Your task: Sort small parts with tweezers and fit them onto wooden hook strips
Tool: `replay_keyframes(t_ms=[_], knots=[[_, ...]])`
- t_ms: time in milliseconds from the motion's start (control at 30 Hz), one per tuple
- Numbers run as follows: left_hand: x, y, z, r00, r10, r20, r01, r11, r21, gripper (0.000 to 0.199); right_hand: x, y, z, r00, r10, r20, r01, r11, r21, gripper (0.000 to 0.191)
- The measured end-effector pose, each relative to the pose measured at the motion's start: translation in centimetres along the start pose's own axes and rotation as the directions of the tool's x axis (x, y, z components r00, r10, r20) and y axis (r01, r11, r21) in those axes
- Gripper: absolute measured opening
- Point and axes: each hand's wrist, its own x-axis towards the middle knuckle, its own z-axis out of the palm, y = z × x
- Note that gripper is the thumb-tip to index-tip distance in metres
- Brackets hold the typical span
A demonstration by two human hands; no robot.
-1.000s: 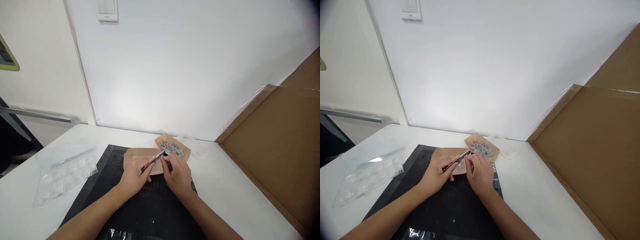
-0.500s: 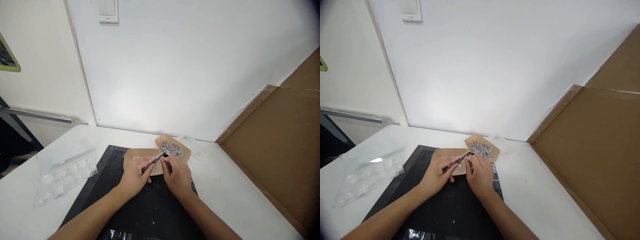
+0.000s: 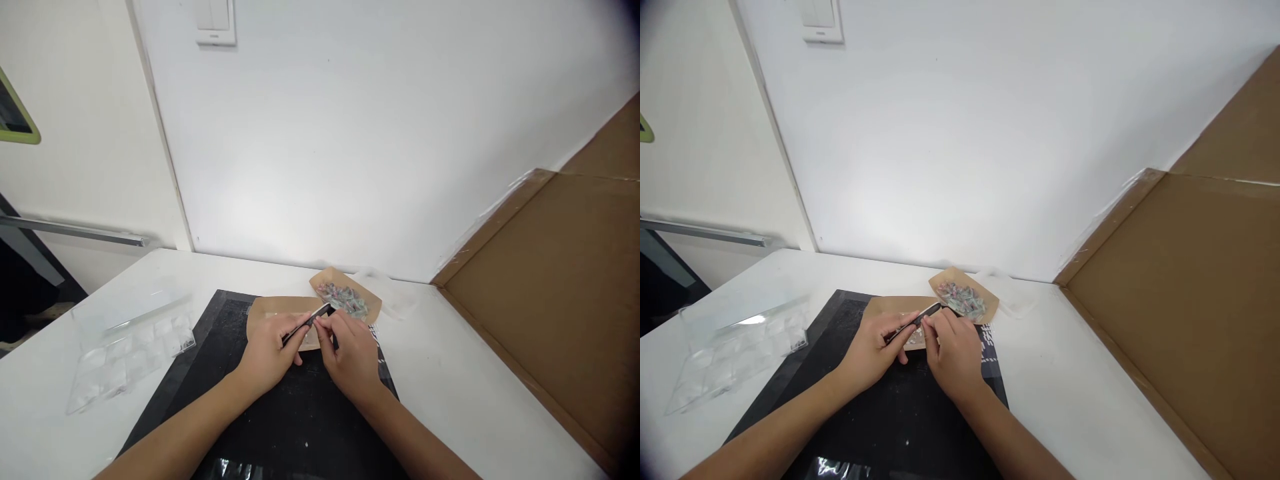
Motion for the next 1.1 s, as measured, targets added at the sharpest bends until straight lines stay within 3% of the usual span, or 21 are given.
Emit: replay_keyframes(t_ms=[200,400,600,800,1100], knots=[[-0.05,0.02,0.01,1.0,0.0,0.0,0.0,1.0,-0.019,0.036,0.09,0.45,-0.02,0.994,0.055,-0.093,-0.059,0.997,-0.044,0.018],[0.04,0.03,-0.03,1.0,0.025,-0.007,-0.025,1.0,0.013,0.035,0.03,-0.05,-0.05,1.0,0.016,0.004,-0.016,1.0,0.004,0.02],[-0.08,-0.04,0.14,1.0,0.011,-0.019,-0.012,1.0,-0.003,0.034,0.17,0.45,-0.04,0.992,0.083,-0.095,-0.085,0.996,-0.013,0.018],[-0.02,-0.02,0.0,1.0,0.014,0.006,-0.014,1.0,-0.014,0.037,0.03,0.17,0.03,0.999,0.032,-0.015,-0.031,0.998,0.051,0.02],[0.01,-0.2,0.09,1.0,-0.003,-0.003,0.003,1.0,-0.006,0.033,-0.03,0.23,0.19,0.997,0.051,-0.056,-0.051,0.999,0.011,0.018]])
